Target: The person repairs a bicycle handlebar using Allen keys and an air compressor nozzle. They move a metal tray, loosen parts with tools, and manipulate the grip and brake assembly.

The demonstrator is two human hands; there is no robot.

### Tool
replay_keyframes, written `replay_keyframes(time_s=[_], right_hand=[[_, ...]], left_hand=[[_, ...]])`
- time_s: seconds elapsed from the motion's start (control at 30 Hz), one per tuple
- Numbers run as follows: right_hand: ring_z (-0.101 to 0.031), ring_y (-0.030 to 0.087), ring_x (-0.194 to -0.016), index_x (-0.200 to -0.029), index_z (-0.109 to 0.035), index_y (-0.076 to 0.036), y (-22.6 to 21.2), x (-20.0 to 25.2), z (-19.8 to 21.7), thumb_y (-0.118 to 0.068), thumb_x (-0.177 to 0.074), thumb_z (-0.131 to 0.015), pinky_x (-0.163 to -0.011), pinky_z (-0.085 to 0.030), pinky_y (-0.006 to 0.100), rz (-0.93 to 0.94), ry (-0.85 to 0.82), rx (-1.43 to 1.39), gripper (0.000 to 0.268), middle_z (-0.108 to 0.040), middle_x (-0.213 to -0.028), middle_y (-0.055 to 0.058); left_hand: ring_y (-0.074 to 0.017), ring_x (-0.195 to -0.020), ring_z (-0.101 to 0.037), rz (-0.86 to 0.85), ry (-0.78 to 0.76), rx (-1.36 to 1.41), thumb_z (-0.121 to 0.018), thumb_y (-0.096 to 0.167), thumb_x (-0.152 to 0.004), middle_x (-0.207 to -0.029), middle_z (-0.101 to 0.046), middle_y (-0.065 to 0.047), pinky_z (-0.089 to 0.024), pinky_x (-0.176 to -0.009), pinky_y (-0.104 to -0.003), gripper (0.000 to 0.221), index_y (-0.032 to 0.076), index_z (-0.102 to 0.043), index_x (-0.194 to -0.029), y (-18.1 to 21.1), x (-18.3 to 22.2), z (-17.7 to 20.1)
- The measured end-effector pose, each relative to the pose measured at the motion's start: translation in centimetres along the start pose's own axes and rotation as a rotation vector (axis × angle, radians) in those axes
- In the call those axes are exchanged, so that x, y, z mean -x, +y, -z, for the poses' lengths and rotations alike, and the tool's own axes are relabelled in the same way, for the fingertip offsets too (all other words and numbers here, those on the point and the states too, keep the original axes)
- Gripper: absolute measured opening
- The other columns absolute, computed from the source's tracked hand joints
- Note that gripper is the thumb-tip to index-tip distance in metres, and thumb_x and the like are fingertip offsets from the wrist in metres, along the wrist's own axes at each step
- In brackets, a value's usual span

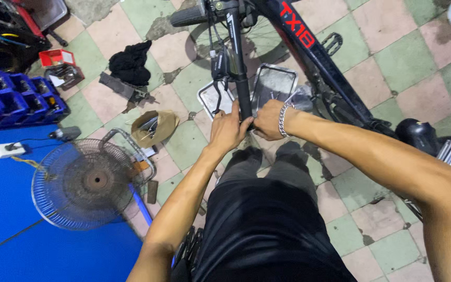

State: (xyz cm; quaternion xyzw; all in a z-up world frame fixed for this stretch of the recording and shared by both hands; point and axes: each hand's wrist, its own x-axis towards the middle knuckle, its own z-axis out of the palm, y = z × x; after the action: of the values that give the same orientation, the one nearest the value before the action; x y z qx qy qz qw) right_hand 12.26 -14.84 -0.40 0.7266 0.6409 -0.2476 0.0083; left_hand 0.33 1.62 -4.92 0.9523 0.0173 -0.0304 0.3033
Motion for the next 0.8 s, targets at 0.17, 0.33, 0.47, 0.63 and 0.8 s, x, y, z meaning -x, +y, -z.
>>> replay_keyframes(time_s=[0.17, 0.33, 0.47, 0.63, 0.8], right_hand=[[-0.071, 0.032, -0.074, -0.075, -0.076, -0.006, -0.2, 2.2, 0.6, -0.030, -0.077, -0.069, -0.065, -0.055, 0.044, 0.000, 0.441, -0.447, 0.025, -0.072, -0.073, 0.011], [-0.067, 0.028, -0.094, -0.094, -0.074, -0.004, -0.4, 4.7, 1.7, -0.027, -0.100, -0.063, -0.086, -0.050, 0.039, -0.246, 0.544, -0.791, 0.026, -0.072, -0.099, 0.011], [-0.057, 0.030, -0.114, -0.096, -0.076, -0.003, -5.9, 8.5, 0.3, -0.020, -0.103, -0.062, -0.101, -0.045, 0.038, -0.476, 0.907, -0.720, 0.023, -0.060, -0.112, 0.017], [-0.066, 0.019, -0.100, -0.102, -0.070, 0.003, -11.9, 9.7, -0.7, -0.014, -0.104, -0.058, -0.092, -0.051, 0.032, -0.664, 0.908, -1.101, 0.020, -0.069, -0.103, 0.010], [-0.075, 0.014, -0.084, -0.105, -0.075, 0.001, -13.7, 10.4, -0.2, -0.018, -0.102, -0.060, -0.078, -0.058, 0.025, -0.800, 0.811, -1.280, 0.024, -0.078, -0.094, 0.008]], left_hand=[[-0.0402, -0.063, -0.065, 0.048, -0.001, 0.002, -0.066, 0.038, -0.097, -0.066, -0.067, -0.018, -0.048, -0.078, -0.047, 0.070, -0.009, -0.041, -0.143, 0.9, -0.6, 0.5], [-0.0382, -0.082, -0.066, -0.024, 0.239, 0.124, -0.071, 0.029, -0.092, -0.085, -0.068, -0.020, -0.048, -0.082, -0.047, 0.059, -0.005, -0.053, -0.138, 2.8, 0.7, 2.7], [-0.0336, -0.089, -0.066, 0.135, 0.427, 0.227, -0.067, 0.023, -0.099, -0.099, -0.068, -0.017, -0.051, -0.080, -0.041, 0.030, 0.000, -0.064, -0.117, 6.0, 4.3, 3.1], [-0.0164, -0.067, -0.065, 0.830, -0.298, 1.362, -0.059, 0.033, -0.103, -0.081, -0.073, -0.008, -0.047, -0.057, -0.028, 0.033, 0.003, -0.071, -0.105, 6.2, 4.8, -1.1], [-0.0106, -0.065, -0.063, 0.817, -0.290, 1.818, -0.062, 0.025, -0.104, -0.080, -0.070, -0.004, -0.044, -0.055, -0.024, 0.023, 0.004, -0.071, -0.102, 5.1, 5.2, -3.9]])
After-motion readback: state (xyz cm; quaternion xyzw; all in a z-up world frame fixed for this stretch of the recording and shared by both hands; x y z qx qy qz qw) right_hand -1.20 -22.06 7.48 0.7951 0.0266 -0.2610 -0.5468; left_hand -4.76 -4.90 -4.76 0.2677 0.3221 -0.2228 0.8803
